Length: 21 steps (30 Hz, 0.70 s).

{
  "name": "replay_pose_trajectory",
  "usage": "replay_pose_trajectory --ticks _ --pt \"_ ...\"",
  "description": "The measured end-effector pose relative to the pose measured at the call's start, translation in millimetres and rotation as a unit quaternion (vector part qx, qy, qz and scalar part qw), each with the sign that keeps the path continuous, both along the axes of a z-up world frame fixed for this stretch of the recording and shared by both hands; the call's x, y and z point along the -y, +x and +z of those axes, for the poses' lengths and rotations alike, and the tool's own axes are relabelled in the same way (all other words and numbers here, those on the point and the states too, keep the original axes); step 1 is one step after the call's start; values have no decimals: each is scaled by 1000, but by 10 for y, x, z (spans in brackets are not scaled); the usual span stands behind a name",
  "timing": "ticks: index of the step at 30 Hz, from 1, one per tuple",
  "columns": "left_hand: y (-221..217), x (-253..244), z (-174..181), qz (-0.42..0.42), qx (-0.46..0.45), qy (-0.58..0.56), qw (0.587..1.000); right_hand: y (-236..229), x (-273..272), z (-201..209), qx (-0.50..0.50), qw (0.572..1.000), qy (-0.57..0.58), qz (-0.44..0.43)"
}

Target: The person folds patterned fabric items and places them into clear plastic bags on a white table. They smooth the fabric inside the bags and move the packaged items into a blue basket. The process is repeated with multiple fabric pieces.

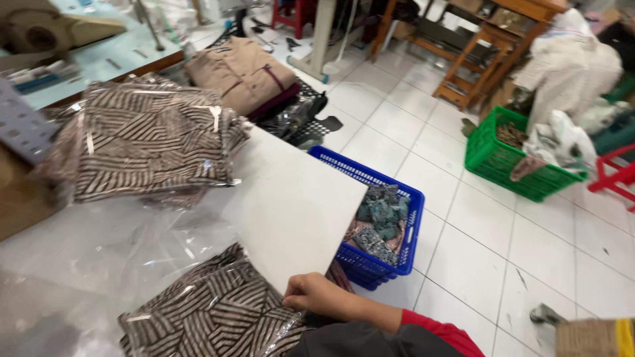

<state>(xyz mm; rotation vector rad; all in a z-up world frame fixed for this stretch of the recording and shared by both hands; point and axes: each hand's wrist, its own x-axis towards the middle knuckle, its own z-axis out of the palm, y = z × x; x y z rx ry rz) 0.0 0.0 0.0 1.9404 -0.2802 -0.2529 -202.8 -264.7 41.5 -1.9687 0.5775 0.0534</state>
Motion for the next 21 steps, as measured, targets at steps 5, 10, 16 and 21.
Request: replay_pose_trajectory --ticks 5,10,16,21 --pt "-391 -415 62 41 -20 -22 999 421 78 15 100 989 -102 -42" --pt "-835 -818 59 50 -56 1 997 472 294 -209 -26 998 -51 -27" --pt "-782 -793 175 92 -87 -44 991 371 359 -348 -3 998 60 -33" --pt "-1055 -970 187 81 -118 -50 988 185 423 -390 -41 988 140 -56"
